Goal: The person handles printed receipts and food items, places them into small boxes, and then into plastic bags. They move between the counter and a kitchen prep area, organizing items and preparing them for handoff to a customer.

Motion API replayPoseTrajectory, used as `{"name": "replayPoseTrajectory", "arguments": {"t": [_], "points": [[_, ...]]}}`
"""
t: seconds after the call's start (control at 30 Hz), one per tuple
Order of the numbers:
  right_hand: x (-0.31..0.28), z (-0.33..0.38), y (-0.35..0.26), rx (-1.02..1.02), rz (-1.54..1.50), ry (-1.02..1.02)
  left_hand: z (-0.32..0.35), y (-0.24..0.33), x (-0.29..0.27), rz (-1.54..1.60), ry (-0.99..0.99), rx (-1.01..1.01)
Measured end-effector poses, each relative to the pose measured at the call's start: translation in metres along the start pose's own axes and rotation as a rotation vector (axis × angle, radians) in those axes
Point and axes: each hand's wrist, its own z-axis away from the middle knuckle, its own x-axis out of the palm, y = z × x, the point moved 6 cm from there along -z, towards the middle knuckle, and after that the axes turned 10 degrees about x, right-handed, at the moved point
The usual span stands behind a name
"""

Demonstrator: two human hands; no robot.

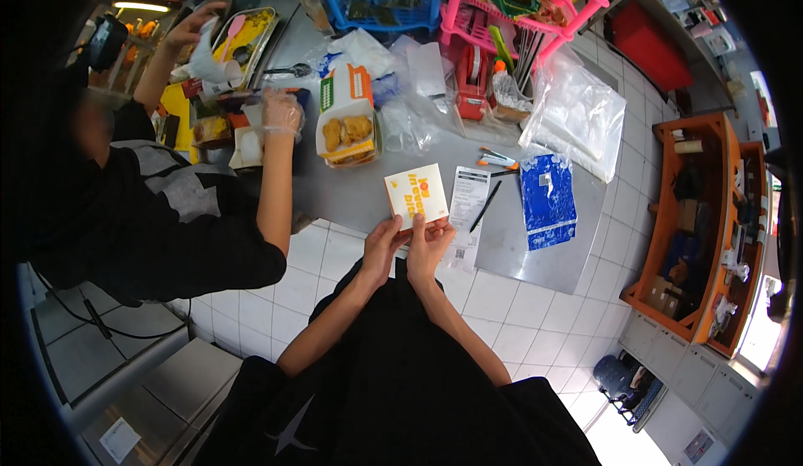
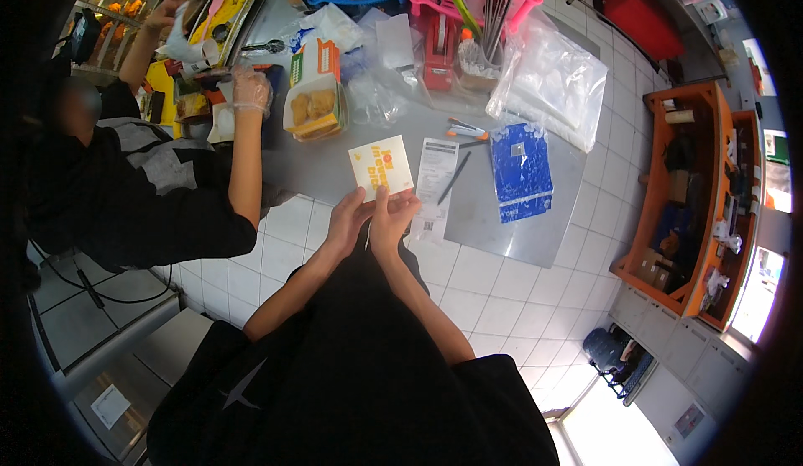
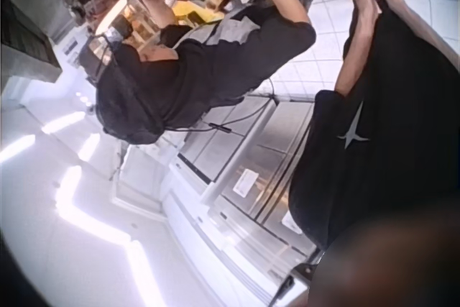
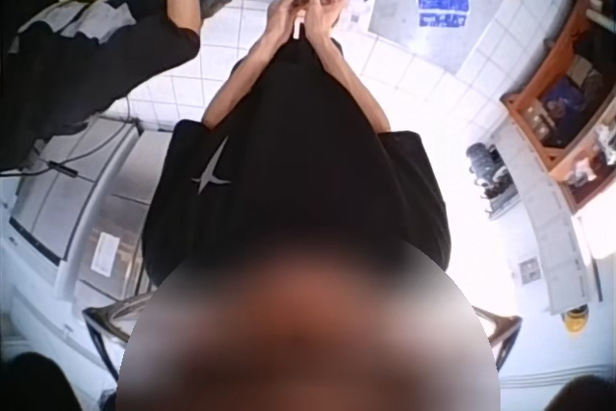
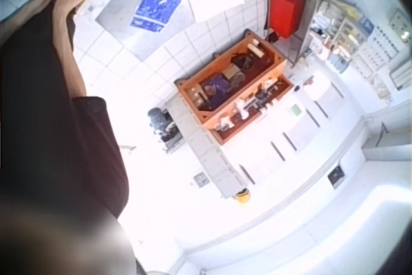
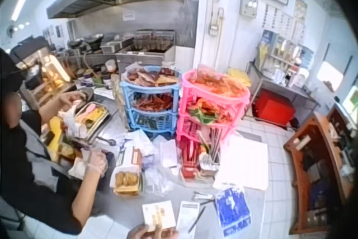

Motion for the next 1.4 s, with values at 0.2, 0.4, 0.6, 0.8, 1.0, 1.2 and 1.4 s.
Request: {"name": "replayPoseTrajectory", "arguments": {"t": [0.2,0.4,0.6,0.8,1.0,1.2,1.4], "points": [[0.004,0.006,-0.01,-0.024,0.04,0.0,0.004,0.005,-0.001,-0.235,0.033,-0.108],[0.011,0.007,-0.028,0.046,-0.026,-0.045,0.003,0.009,0.004,-0.016,-0.002,-0.119],[0.01,0.002,-0.024,0.095,-0.002,-0.094,-0.003,0.001,-0.003,-0.001,0.01,-0.079],[0.006,-0.003,-0.024,0.039,0.094,-0.083,-0.004,-0.008,-0.002,0.034,0.052,-0.031],[0.002,-0.022,-0.026,-0.015,0.096,-0.167,-0.006,-0.011,0.0,0.018,0.038,0.031],[0.003,-0.04,-0.034,0.237,0.007,-0.338,0.001,-0.032,0.004,0.574,0.177,-0.015],[0.006,-0.026,-0.049,0.299,0.13,-0.398,0.023,-0.042,0.021,0.57,0.242,0.088]]}}
